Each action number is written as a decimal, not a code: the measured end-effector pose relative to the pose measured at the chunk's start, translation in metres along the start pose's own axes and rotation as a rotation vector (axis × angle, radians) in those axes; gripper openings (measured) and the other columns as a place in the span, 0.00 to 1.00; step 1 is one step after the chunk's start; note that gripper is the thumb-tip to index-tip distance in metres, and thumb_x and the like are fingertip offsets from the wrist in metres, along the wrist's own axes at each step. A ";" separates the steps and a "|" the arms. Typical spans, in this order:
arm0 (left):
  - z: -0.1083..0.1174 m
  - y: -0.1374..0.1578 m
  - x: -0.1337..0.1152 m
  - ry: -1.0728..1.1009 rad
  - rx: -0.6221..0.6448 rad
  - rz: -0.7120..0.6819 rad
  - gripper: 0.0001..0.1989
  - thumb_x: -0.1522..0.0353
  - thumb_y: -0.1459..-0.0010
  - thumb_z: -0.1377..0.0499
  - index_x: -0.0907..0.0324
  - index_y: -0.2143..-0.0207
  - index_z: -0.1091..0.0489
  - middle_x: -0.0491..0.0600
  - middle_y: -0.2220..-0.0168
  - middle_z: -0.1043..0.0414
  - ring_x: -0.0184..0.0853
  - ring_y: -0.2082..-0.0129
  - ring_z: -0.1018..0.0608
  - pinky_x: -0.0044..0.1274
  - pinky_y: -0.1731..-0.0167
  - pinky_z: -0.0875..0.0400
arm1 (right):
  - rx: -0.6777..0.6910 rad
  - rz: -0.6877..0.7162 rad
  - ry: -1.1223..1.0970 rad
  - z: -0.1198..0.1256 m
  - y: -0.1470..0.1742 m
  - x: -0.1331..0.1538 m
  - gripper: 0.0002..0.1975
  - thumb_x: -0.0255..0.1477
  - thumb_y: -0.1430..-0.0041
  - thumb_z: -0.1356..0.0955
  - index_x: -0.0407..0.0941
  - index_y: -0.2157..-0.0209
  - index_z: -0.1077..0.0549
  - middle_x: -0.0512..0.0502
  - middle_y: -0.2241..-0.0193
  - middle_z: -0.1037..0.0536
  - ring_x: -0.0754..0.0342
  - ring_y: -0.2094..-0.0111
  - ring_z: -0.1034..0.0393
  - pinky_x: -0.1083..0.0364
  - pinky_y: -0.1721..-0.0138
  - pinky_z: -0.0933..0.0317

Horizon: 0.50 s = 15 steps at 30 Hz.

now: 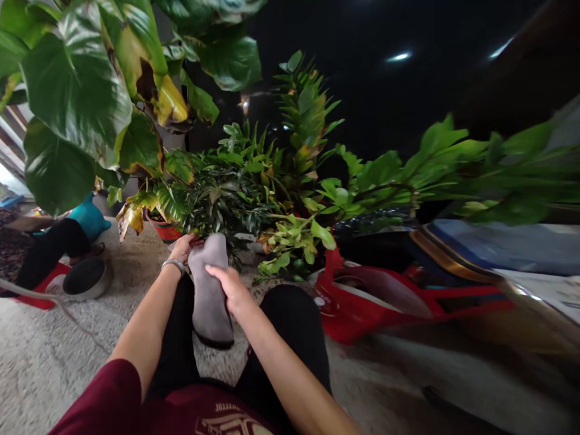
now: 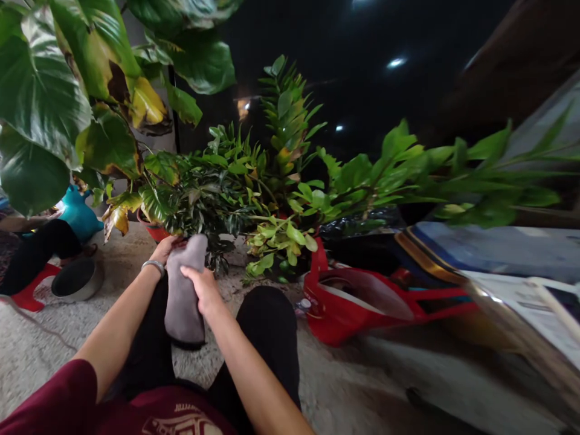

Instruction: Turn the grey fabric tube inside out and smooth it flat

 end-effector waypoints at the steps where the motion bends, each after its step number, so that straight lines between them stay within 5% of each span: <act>1: -0.001 -0.003 -0.001 0.012 -0.020 0.001 0.07 0.72 0.43 0.37 0.63 0.61 0.26 0.49 0.74 0.23 0.35 0.73 0.20 0.26 0.67 0.23 | 0.013 -0.030 -0.003 0.007 0.011 -0.006 0.10 0.34 0.64 0.24 0.45 0.77 0.22 0.48 0.83 0.22 0.48 0.78 0.27 0.52 0.73 0.33; 4: -0.002 -0.011 -0.001 0.041 -0.055 0.005 0.05 0.75 0.43 0.38 0.63 0.63 0.27 0.50 0.72 0.22 0.34 0.73 0.21 0.26 0.66 0.23 | 0.031 0.041 -0.035 0.019 0.039 0.006 0.14 0.35 0.65 0.22 0.44 0.74 0.21 0.47 0.80 0.20 0.48 0.78 0.26 0.52 0.74 0.31; 9: -0.004 -0.013 0.004 0.048 -0.052 -0.006 0.05 0.74 0.42 0.38 0.63 0.62 0.28 0.49 0.70 0.21 0.34 0.73 0.21 0.26 0.66 0.24 | -0.167 0.515 -0.152 0.027 0.015 0.078 0.20 0.33 0.65 0.20 0.44 0.67 0.21 0.48 0.71 0.16 0.48 0.68 0.21 0.52 0.65 0.26; 11: -0.004 -0.012 0.005 0.052 -0.065 -0.014 0.04 0.73 0.42 0.38 0.62 0.62 0.29 0.48 0.71 0.21 0.33 0.74 0.21 0.26 0.66 0.24 | -0.150 0.444 -0.266 0.029 -0.007 0.086 0.16 0.33 0.62 0.22 0.45 0.68 0.22 0.49 0.74 0.17 0.47 0.68 0.21 0.51 0.63 0.25; 15: -0.002 -0.013 0.004 0.040 -0.065 -0.035 0.03 0.73 0.42 0.38 0.62 0.63 0.29 0.48 0.72 0.22 0.32 0.74 0.22 0.26 0.65 0.24 | -0.135 -0.062 -0.342 0.035 -0.016 0.038 0.06 0.31 0.55 0.25 0.45 0.75 0.24 0.49 0.84 0.23 0.47 0.76 0.22 0.49 0.68 0.24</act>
Point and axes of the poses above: each hand's wrist, its own y-axis away from the middle knuckle, its own z-axis out of the back of the hand, x = y × z, the point moved 1 cm from there along -y, towards the middle knuckle
